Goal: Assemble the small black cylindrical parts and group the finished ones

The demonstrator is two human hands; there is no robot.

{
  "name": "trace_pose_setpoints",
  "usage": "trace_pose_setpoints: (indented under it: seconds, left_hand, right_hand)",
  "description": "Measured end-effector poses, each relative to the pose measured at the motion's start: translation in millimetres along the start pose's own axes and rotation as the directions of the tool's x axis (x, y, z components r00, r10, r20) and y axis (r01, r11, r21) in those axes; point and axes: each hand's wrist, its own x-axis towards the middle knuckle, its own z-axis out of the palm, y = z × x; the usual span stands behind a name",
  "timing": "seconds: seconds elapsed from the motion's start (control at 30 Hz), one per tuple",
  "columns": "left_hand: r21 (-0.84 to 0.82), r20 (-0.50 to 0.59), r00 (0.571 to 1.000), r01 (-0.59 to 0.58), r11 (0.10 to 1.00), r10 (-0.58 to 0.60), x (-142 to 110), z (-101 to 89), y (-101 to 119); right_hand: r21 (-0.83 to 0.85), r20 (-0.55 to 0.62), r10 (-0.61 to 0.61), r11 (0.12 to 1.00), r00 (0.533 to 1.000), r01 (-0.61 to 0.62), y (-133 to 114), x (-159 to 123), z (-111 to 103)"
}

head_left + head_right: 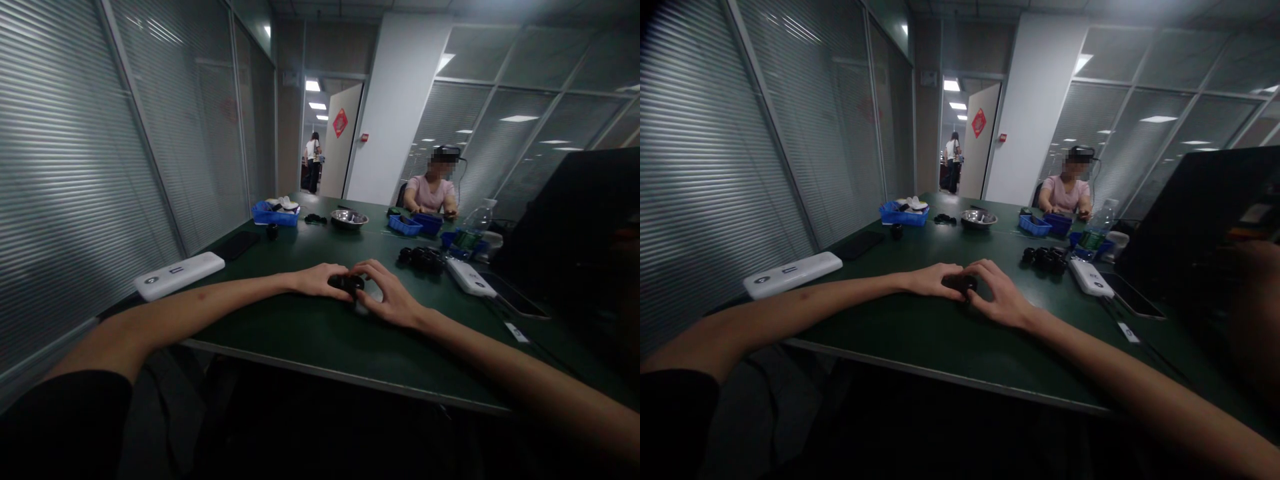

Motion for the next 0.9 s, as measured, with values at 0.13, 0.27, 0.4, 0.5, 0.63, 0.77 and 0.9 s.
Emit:
trace_pose_setpoints:
  seconds: [0.13, 0.27, 0.4, 0.5, 0.63, 0.77, 0.9]
  left_hand:
    - [0.008, 0.0, 1.0, -0.004, 1.0, 0.004, 0.3, 0.0, -0.2]
    - [0.01, 0.0, 1.0, -0.013, 1.0, 0.013, 1.2, 0.0, -0.1]
    - [0.003, 0.005, 1.0, -0.014, 1.0, 0.014, 1.1, 0.1, -1.1]
    - [-0.004, 0.005, 1.0, -0.014, 1.0, 0.014, 0.5, 0.5, -2.4]
    - [-0.01, 0.003, 1.0, 0.005, 1.0, -0.005, -0.3, 0.5, -3.2]
    - [-0.008, 0.009, 1.0, -0.024, 1.0, 0.025, -0.3, 0.1, -3.2]
    - [0.011, 0.008, 1.0, -0.003, 1.0, 0.003, 0.4, 0.5, -2.4]
  right_hand:
    - [-0.022, -0.019, 0.034, 0.999, 0.999, -0.034, 0.1, 0.2, -0.3]
    - [0.017, 0.031, -0.019, 1.0, 0.999, 0.018, -1.4, 0.1, -1.2]
    - [-0.029, -0.02, 0.028, 0.999, 0.999, -0.028, -1.0, 0.1, -1.0]
    - [-0.039, -0.01, 0.035, 0.999, 0.999, -0.035, -1.7, 0.5, -1.4]
    - [0.005, 0.027, -0.024, 1.0, 0.999, 0.024, -2.5, 0.7, -1.8]
    - [-0.024, -0.029, 0.029, 0.999, 0.999, -0.03, 0.7, 0.4, 0.0]
    - [-0.03, 0.003, 0.025, 0.999, 1.0, -0.025, 1.2, 0.2, -0.1]
